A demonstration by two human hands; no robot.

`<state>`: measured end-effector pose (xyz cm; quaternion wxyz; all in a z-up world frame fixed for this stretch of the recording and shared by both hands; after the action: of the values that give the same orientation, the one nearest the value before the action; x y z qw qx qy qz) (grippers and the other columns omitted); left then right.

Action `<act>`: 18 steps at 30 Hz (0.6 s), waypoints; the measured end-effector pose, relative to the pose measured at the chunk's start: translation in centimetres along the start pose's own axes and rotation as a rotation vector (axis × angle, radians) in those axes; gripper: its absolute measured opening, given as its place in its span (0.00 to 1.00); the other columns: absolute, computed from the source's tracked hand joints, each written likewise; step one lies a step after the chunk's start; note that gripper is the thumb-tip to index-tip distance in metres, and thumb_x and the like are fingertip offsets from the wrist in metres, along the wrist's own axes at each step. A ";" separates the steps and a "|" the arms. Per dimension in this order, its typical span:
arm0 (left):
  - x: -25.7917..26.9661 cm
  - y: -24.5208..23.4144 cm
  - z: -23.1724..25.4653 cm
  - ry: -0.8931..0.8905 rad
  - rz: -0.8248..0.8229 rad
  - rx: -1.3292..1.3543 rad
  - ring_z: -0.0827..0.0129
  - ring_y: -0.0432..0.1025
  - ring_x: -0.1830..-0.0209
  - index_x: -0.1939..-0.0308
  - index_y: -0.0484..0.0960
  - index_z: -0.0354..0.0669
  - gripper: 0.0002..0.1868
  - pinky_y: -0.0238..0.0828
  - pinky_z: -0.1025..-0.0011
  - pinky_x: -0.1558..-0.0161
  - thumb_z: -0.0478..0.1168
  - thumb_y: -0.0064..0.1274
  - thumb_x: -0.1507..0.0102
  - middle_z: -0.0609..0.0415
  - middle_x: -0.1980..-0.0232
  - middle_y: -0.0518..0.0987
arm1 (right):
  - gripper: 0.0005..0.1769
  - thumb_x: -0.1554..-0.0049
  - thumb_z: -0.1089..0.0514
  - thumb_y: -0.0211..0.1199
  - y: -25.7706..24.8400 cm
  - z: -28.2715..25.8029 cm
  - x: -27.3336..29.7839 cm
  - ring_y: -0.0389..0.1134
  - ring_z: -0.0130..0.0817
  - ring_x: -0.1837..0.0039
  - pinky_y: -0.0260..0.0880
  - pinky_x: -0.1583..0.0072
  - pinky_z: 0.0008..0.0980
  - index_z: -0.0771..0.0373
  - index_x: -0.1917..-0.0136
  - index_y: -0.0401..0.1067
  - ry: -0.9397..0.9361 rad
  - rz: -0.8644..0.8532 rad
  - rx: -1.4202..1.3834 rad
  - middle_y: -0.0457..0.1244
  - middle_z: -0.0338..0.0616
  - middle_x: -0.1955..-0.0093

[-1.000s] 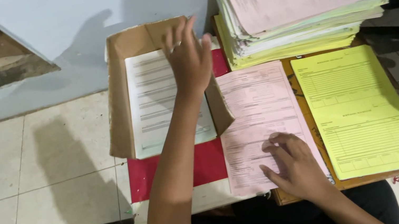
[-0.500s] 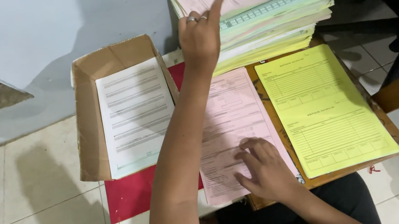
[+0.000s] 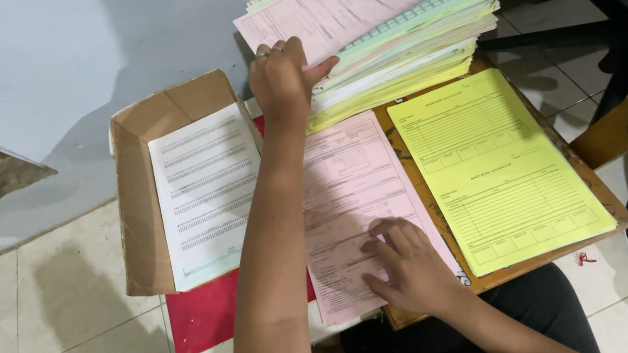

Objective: Sorting a large stack of multi-colored paper forms into different piles and a cardboard box

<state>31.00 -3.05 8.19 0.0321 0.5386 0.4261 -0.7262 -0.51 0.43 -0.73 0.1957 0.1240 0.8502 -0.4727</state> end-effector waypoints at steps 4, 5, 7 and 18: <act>-0.1 -1.1 0.7 -0.007 0.012 0.126 0.60 0.68 0.66 0.72 0.76 0.49 0.18 0.60 0.63 0.67 0.56 0.59 0.39 0.61 0.75 0.75 | 0.21 0.45 0.46 0.66 0.0 0.0 -0.1 0.60 0.52 0.34 0.62 0.36 0.51 0.60 0.44 0.69 0.006 0.001 -0.010 0.60 0.49 0.39; 0.0 0.0 0.5 -0.040 -0.065 0.033 0.53 0.71 0.60 0.68 0.81 0.49 0.18 0.60 0.58 0.63 0.50 0.43 0.28 0.58 0.72 0.77 | 0.21 0.45 0.46 0.66 0.0 0.0 -0.1 0.61 0.52 0.34 0.62 0.36 0.51 0.59 0.44 0.69 0.009 0.000 -0.012 0.60 0.49 0.39; -0.2 -0.4 0.7 -0.043 -0.067 0.023 0.56 0.69 0.60 0.62 0.83 0.53 0.14 0.59 0.59 0.61 0.48 0.44 0.29 0.61 0.70 0.78 | 0.21 0.45 0.47 0.66 -0.2 -0.1 -0.2 0.61 0.51 0.34 0.63 0.37 0.50 0.60 0.44 0.69 0.007 0.003 -0.020 0.60 0.49 0.40; 0.4 -1.3 0.3 -0.202 -0.047 0.376 0.52 0.70 0.56 0.61 0.88 0.56 0.16 0.61 0.55 0.56 0.42 0.41 0.39 0.60 0.66 0.82 | 0.21 0.45 0.46 0.66 -0.3 -0.2 -0.4 0.60 0.51 0.34 0.62 0.37 0.50 0.60 0.44 0.69 0.021 -0.016 -0.008 0.60 0.49 0.39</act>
<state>29.96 -2.25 8.58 -0.0432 0.4494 0.2903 -0.8437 -0.33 0.45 -0.27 0.1837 0.1212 0.8550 -0.4697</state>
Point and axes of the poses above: each hand's wrist, its own x-axis away from the middle knuckle, its own y-axis out of the palm, z = x × y, the point moved 8 cm from there along -x, towards the middle knuckle
